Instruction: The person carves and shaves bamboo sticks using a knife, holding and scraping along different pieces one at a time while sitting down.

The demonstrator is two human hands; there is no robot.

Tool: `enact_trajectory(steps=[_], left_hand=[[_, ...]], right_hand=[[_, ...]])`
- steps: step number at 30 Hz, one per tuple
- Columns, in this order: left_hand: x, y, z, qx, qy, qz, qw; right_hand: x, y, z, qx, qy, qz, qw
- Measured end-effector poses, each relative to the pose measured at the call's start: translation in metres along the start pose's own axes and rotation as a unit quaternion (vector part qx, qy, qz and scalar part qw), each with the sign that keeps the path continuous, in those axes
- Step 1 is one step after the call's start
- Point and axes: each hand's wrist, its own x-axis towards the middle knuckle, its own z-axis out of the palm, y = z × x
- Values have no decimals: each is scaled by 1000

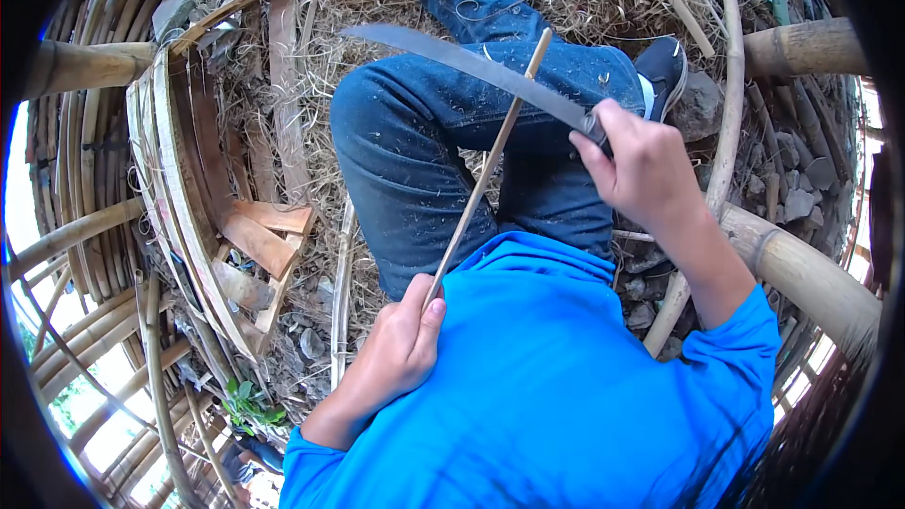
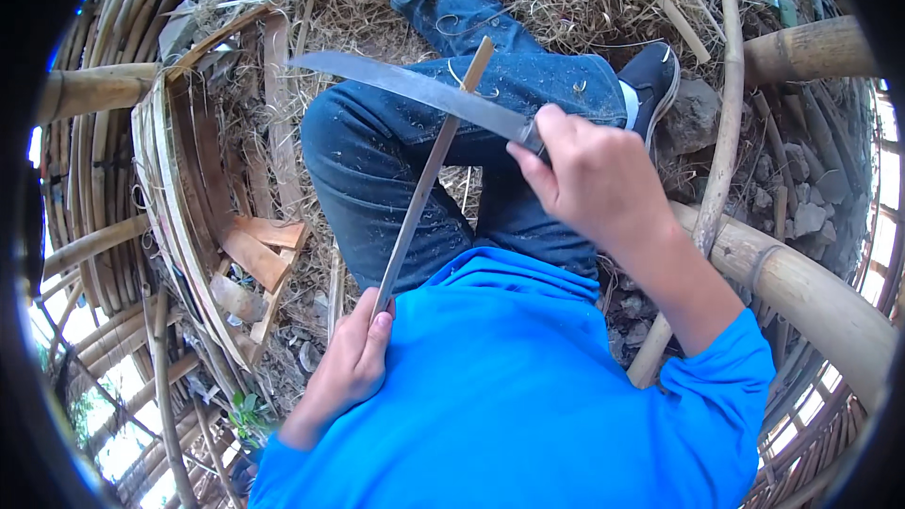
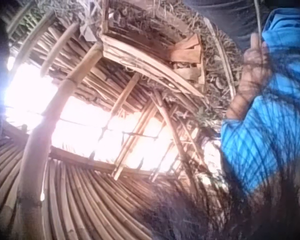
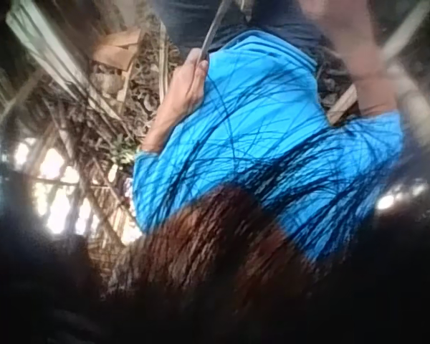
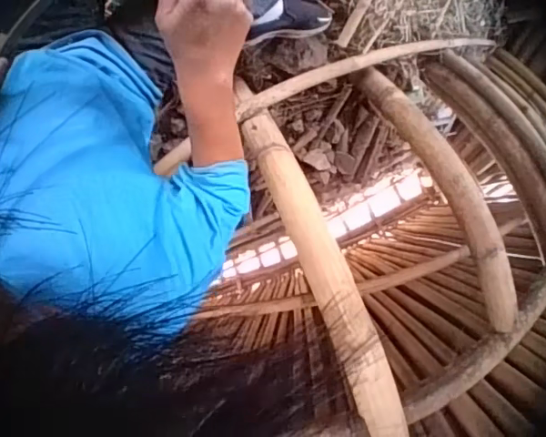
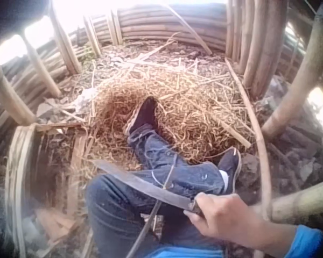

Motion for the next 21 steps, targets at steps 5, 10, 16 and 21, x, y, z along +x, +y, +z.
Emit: enact_trajectory(steps=[5, 10, 16, 21], left_hand=[[-2, -2, 1, 6, 19, 15, 1000], [-1, -4, 1, 27, 16, 12, 999], [4, -2, 1, 33, 17, 21, 999], [7, -8, 3, 31, 12, 17, 999]], right_hand=[[-7, -22, -6, 40, -28, -14, 999], [-8, -25, -10, 36, -22, -33, 999], [2, 7, 1, 11, 25, 32, 999], [3, 15, 6, -1, 13, 24, 1000]])
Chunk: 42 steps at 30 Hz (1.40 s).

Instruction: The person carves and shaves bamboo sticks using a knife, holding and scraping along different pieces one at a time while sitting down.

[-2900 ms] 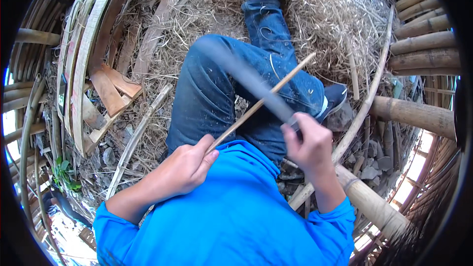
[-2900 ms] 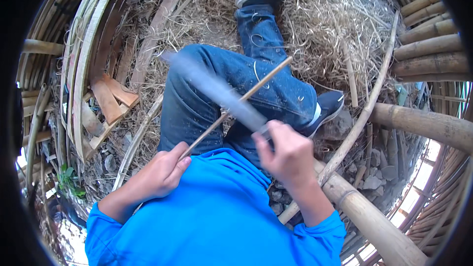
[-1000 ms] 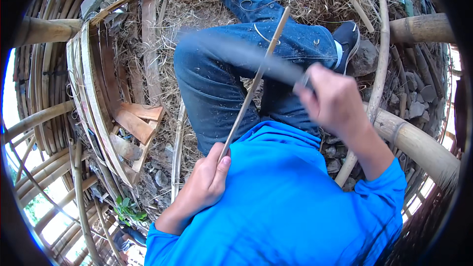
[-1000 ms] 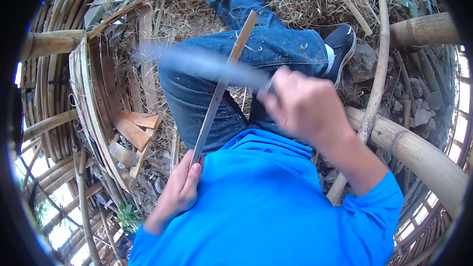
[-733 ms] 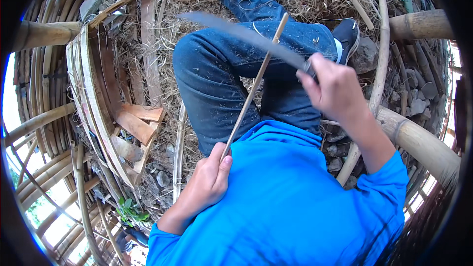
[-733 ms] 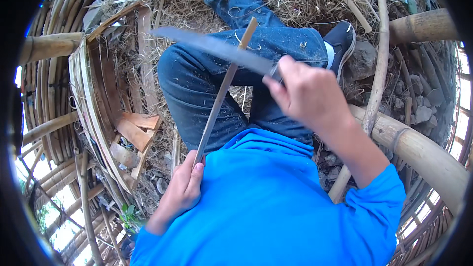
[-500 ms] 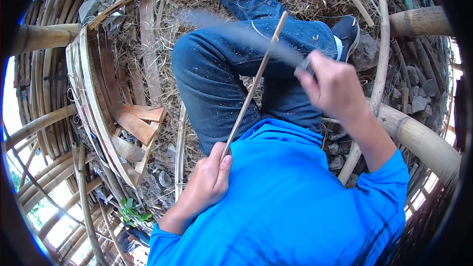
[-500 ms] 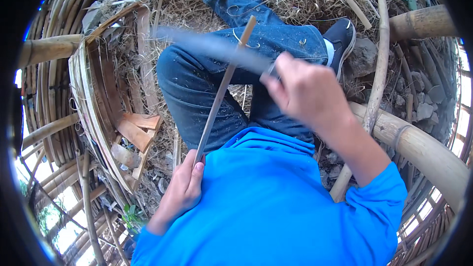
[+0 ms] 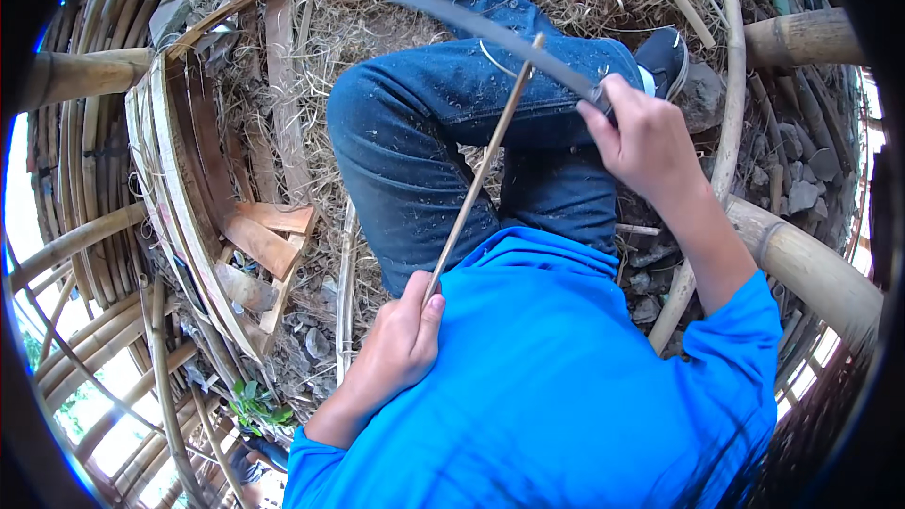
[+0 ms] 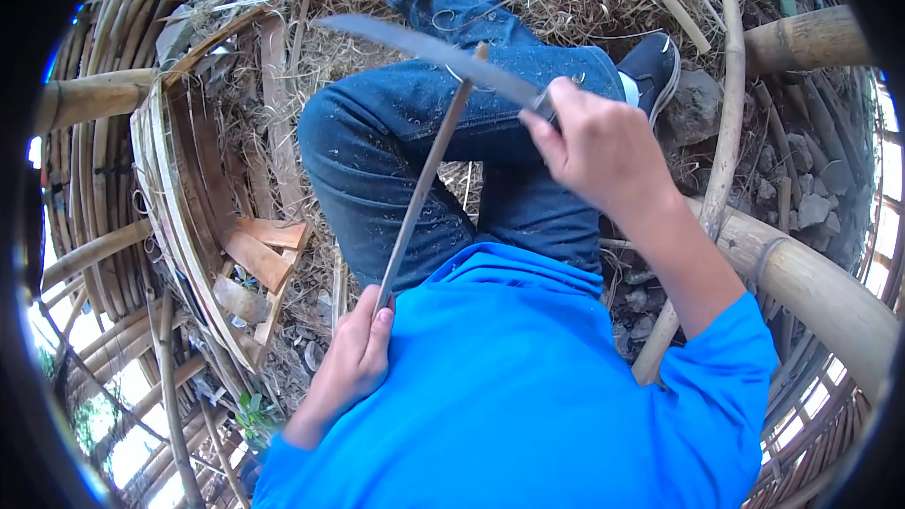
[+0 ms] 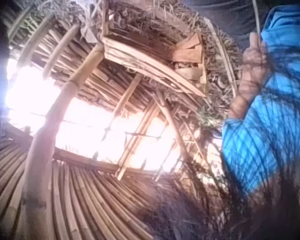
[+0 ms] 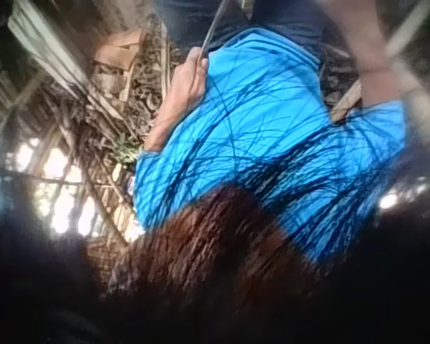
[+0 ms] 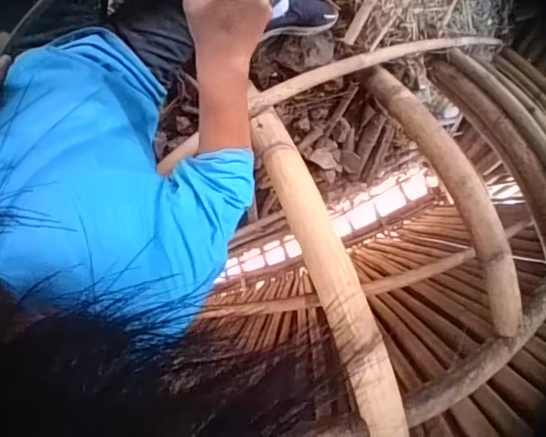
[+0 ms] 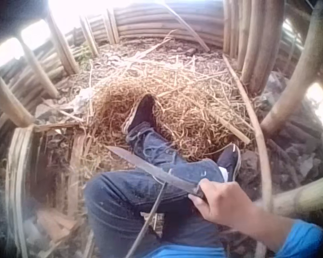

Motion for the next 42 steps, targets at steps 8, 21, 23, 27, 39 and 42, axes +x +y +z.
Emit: enact_trajectory(steps=[8, 21, 23, 27, 39, 42], left_hand=[[3, -15, 5, 2, 18, 29, 999], [8, 1, -6, -14, -15, -14, 1000], [5, -10, 1, -17, 3, 10, 1000], [2, -4, -1, -13, 29, 19, 999], [-1, -10, 2, -41, -2, -9, 999], [0, -5, 0, -38, -11, -23, 999]], right_hand=[[2, 6, 12, 8, 7, 29, 1000], [-17, -30, 2, 71, -40, 44, 996], [-20, -37, -1, 72, -71, 42, 994], [-22, -44, 5, 46, -64, -56, 995], [-20, -45, 7, 63, -60, -49, 995], [-15, -27, 15, 52, -60, -11, 997]])
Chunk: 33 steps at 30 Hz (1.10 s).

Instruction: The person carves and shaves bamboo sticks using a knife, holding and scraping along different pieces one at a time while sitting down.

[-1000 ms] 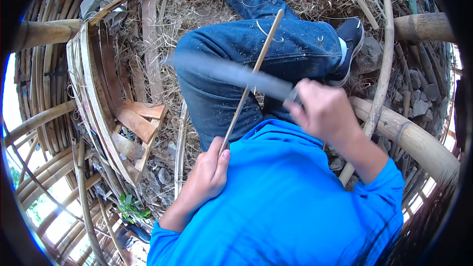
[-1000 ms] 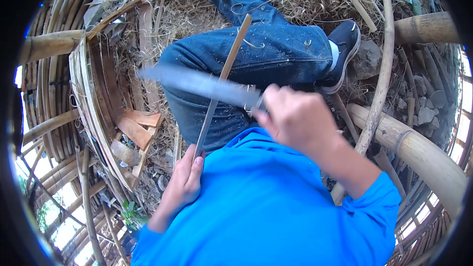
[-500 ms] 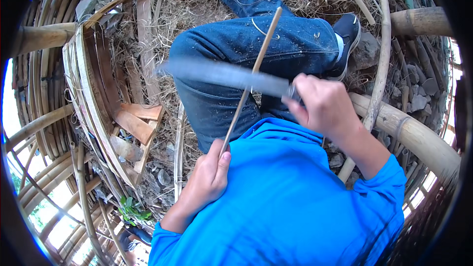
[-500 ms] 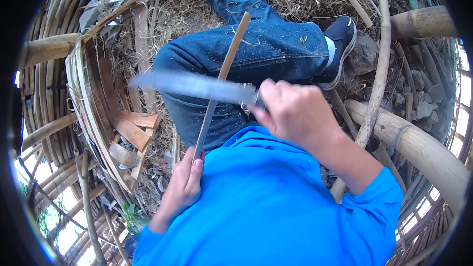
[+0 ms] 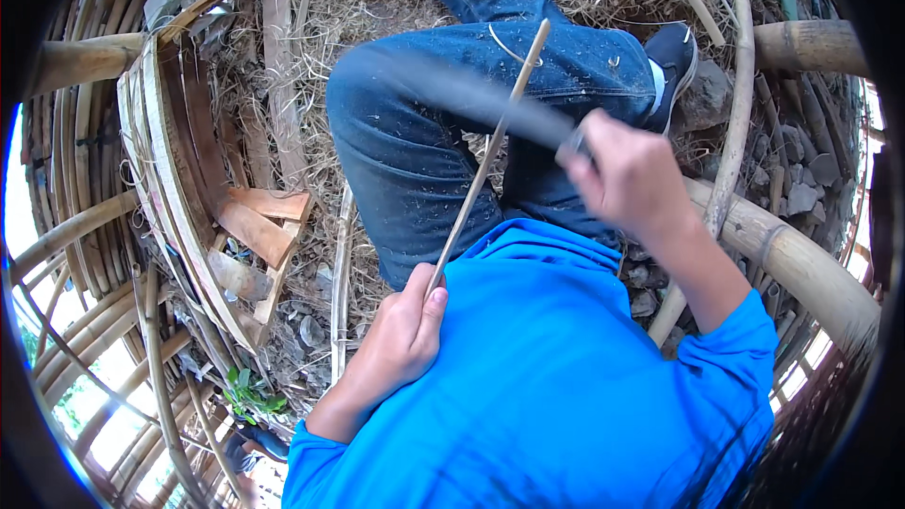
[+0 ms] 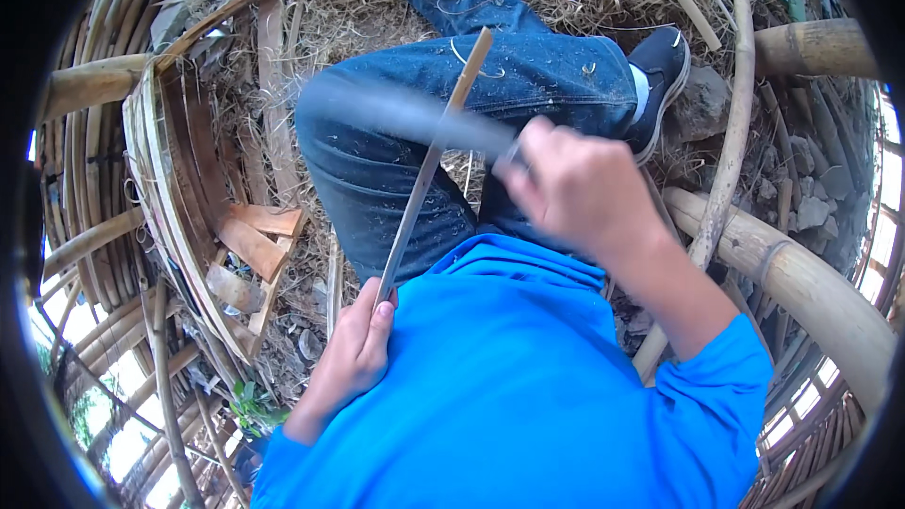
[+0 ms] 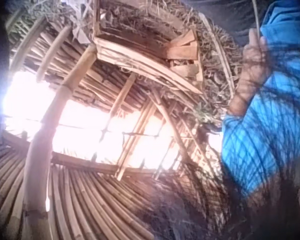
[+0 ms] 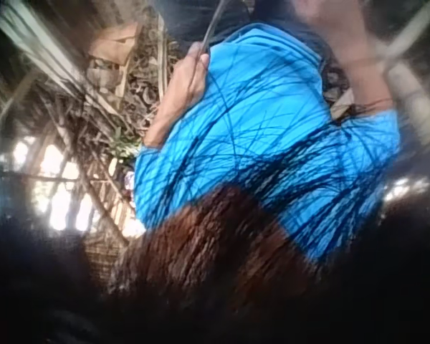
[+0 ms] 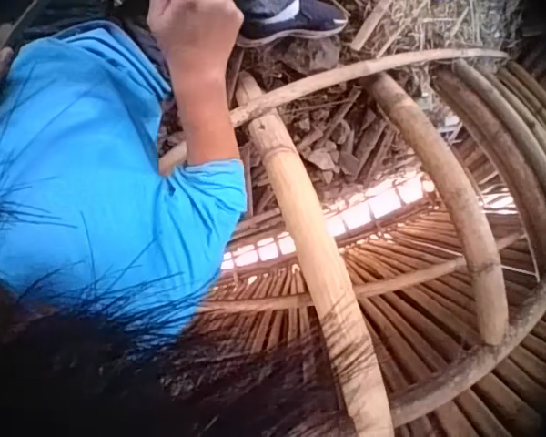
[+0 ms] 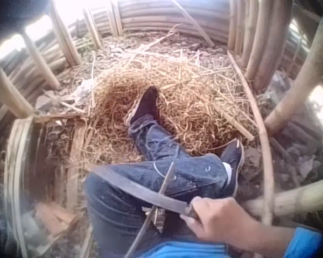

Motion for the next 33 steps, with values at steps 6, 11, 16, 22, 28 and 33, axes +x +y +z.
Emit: enact_trajectory(steps=[6, 11, 16, 22, 28, 33], left_hand=[[-1, -8, 0, 0, 13, 18, 1000], [-1, -8, 3, -3, 5, 29, 1000], [0, 4, -1, -15, -7, 28, 999], [-3, 5, -6, -13, -7, 11, 1000], [8, -1, -17, -103, 64, 43, 992], [18, -10, -28, -263, -14, 41, 964]], right_hand=[[-5, -13, -2, 2, -5, -46, 999], [4, 7, -4, -21, 26, 21, 999], [10, 16, -9, -17, 51, 30, 998], [26, 29, -23, -75, 50, 54, 994], [20, 15, -34, -17, 116, 162, 980], [15, -4, -18, 159, 206, 224, 939]])
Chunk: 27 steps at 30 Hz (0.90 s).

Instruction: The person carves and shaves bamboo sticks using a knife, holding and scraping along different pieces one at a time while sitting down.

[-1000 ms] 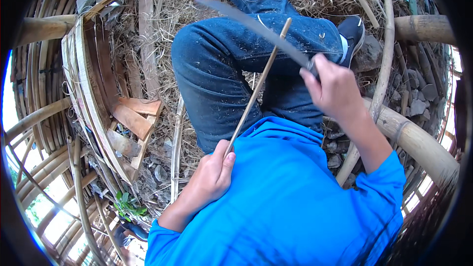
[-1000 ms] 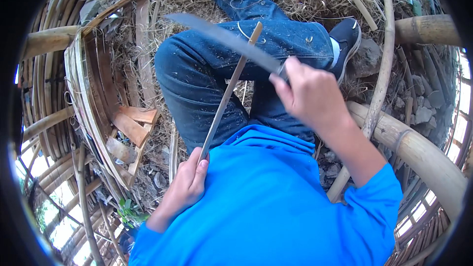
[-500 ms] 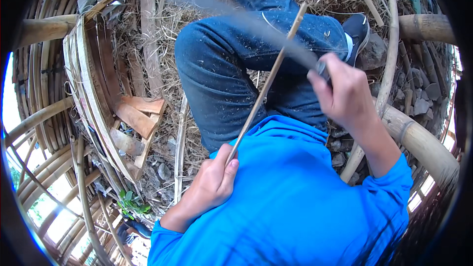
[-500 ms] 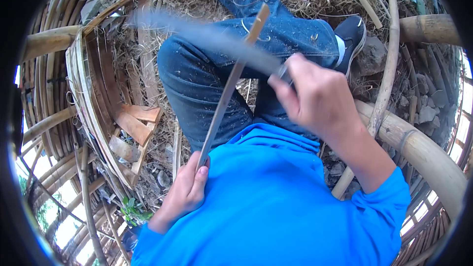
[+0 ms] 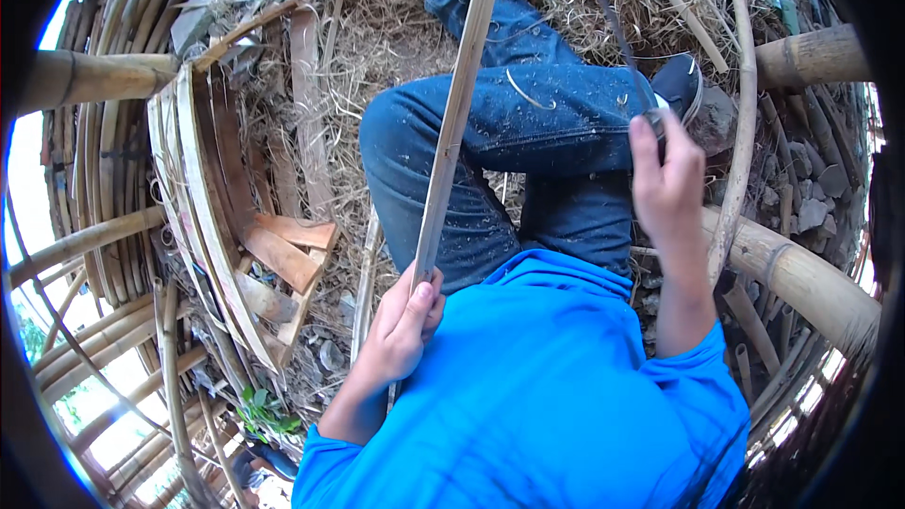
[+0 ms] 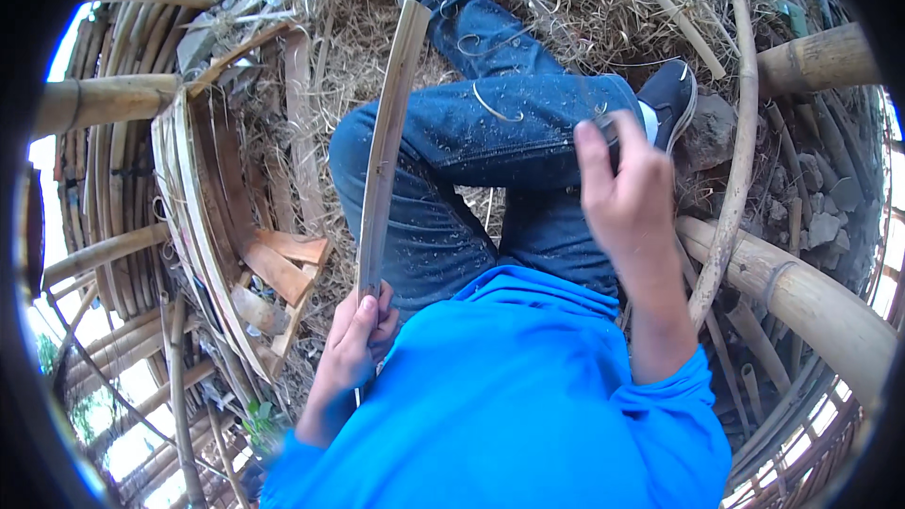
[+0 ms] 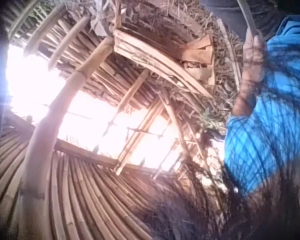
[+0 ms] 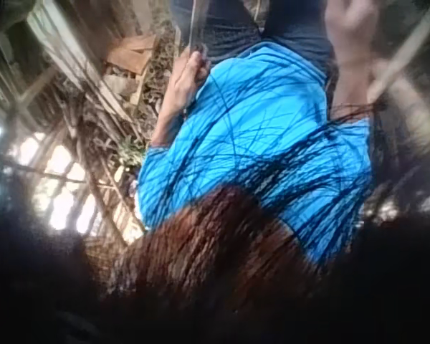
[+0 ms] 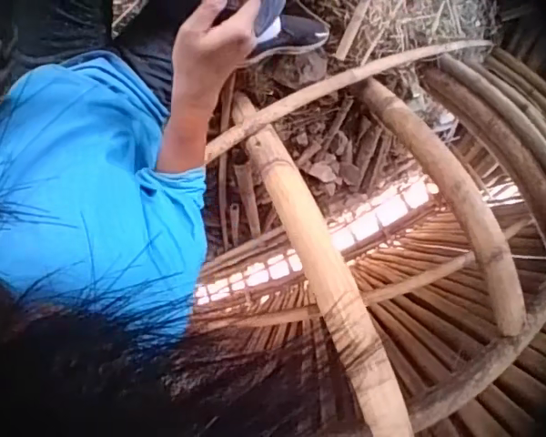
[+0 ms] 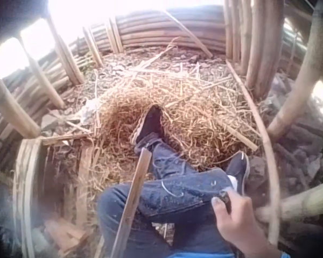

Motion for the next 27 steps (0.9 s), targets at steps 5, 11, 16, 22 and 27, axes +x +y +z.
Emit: enact_trajectory(steps=[5, 11, 16, 22, 27], left_hand=[[4, 5, 5, -75, -66, -40, 994], [-1, 9, 11, 91, -17, -26, 995], [-8, 3, 14, 177, -2, 7, 984], [-2, -13, 14, 134, -37, -23, 990], [-2, -21, 9, 127, -44, -9, 991]], right_hand=[[-36, -29, 24, 138, -132, -117, 975], [-29, -20, 27, -54, -197, -258, 944], [-9, 0, 29, -102, -156, -328, 926], [31, 46, 25, -200, -64, -259, 943], [73, 58, 32, -258, -29, -133, 957]])
